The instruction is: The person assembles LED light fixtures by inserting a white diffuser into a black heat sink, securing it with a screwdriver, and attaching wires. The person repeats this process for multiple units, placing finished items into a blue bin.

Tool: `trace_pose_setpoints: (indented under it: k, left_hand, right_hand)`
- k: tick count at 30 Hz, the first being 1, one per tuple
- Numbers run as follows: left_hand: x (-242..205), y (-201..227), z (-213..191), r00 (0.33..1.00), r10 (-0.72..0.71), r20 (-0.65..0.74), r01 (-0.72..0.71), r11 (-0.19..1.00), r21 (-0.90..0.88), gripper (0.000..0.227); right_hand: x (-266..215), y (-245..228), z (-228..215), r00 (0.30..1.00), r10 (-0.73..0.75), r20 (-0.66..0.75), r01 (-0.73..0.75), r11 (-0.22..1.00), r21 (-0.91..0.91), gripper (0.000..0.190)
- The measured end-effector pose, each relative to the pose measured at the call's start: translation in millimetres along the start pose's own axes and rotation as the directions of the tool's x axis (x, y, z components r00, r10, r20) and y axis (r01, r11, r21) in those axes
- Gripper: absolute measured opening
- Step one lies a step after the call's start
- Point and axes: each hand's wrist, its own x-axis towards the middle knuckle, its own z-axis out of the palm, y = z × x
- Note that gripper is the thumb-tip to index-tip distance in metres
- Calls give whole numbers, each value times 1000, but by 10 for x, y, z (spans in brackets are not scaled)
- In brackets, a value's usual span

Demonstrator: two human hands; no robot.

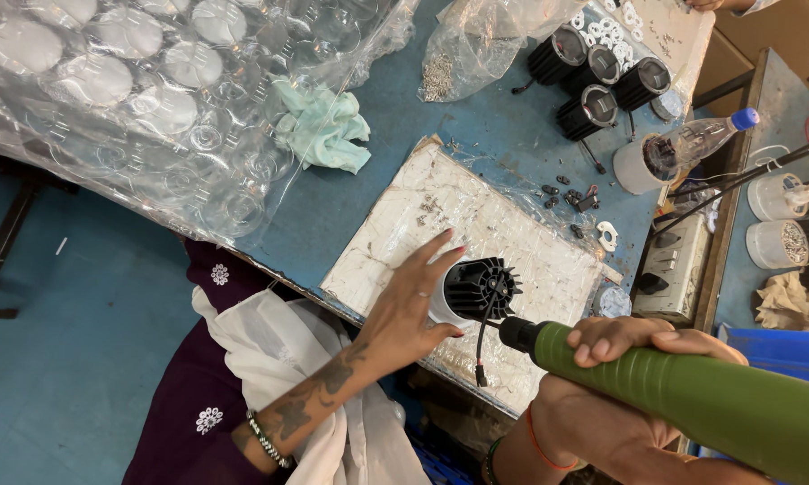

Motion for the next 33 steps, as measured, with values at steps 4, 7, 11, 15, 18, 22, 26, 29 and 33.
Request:
trace_pose_setpoints:
  k: [4, 7, 11, 15, 18, 22, 26, 29, 33]
  left_hand:
    - [151, -13, -63, 973, -19, 231, 18, 1000, 9, 106]
    - [202, -16, -68, 954, -79, 288, 84, 996, -5, 101]
    - [195, -26, -61, 961, -66, 269, 73, 997, -19, 100]
    - [200, -57, -39, 951, -96, 293, 98, 995, 8, 100]
    - [197, -58, -28, 950, -99, 296, 96, 995, 24, 101]
    - [198, -26, -35, 957, -91, 276, 89, 996, 22, 101]
    - [180, -8, -49, 971, -52, 235, 53, 999, 2, 100]
    - [182, 0, -60, 972, -48, 228, 51, 999, -8, 99]
    - [186, 24, -69, 976, -35, 215, 45, 998, -41, 99]
  right_hand:
    - [10, -18, 82, 1000, 14, 8, -14, 1000, 9, 94]
    - [27, 9, 74, 997, 57, 56, -62, 995, 84, 91]
    - [29, 71, 1, 994, 57, 91, -59, 998, 26, 93]
    - [48, 91, -125, 982, 93, 166, -94, 996, -5, 90]
    - [45, 127, -148, 982, 98, 165, -107, 993, 47, 91]
    - [47, 108, -1, 982, -16, 188, -48, 943, 329, 91]
    - [69, -109, 187, 988, 32, 149, -31, 999, -7, 102]
    - [111, -229, 316, 986, 73, 148, -64, 996, -66, 106]
    - [116, -245, 375, 988, 89, 129, -90, 996, 6, 106]
